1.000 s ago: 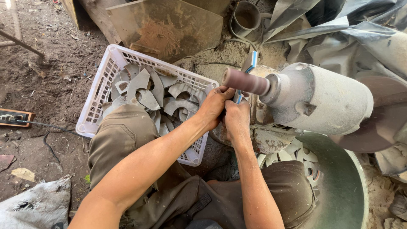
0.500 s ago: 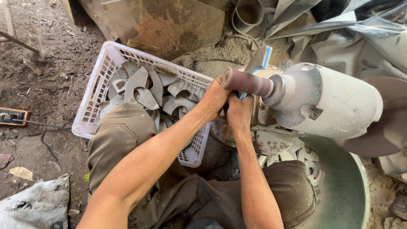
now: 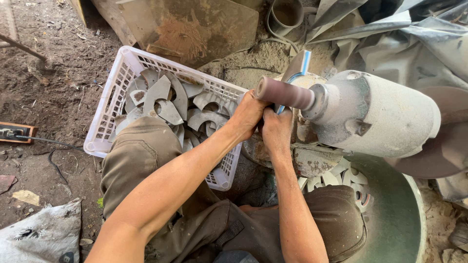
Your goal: The person sits on the ground and repeatedly picks up metal parts from a white basket, presses them against a rotating grinding wheel to smooth edges, and returns them to the basket. The process continues with multiple parts handled one at a time.
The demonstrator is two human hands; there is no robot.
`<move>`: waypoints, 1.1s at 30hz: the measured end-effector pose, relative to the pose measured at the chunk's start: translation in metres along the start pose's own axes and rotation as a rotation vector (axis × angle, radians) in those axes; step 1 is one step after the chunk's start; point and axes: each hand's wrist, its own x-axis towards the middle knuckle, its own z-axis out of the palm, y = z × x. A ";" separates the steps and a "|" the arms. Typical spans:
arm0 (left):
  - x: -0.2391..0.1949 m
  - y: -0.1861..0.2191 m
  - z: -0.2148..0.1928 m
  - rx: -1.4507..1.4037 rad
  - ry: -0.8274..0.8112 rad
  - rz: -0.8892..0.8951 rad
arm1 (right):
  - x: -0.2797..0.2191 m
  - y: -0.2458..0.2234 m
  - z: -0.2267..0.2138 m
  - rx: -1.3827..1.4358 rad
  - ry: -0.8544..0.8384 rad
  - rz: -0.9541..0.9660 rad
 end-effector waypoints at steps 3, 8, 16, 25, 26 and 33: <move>-0.007 -0.005 -0.002 -0.066 -0.045 0.047 | -0.009 -0.008 0.001 0.066 -0.005 0.090; -0.016 -0.011 0.000 -0.229 -0.040 -0.030 | -0.022 -0.017 -0.001 0.153 -0.032 0.225; -0.011 -0.017 -0.027 -0.093 0.072 0.001 | -0.039 -0.038 -0.025 -0.002 -0.337 0.508; -0.005 -0.003 -0.035 0.022 0.090 0.160 | -0.053 -0.039 -0.035 -0.013 -0.228 0.367; -0.007 0.002 -0.033 0.022 0.098 0.158 | -0.052 -0.037 -0.037 -0.030 -0.220 0.374; -0.035 0.061 -0.034 0.072 0.275 -0.305 | -0.035 -0.012 -0.047 -0.253 -0.264 0.189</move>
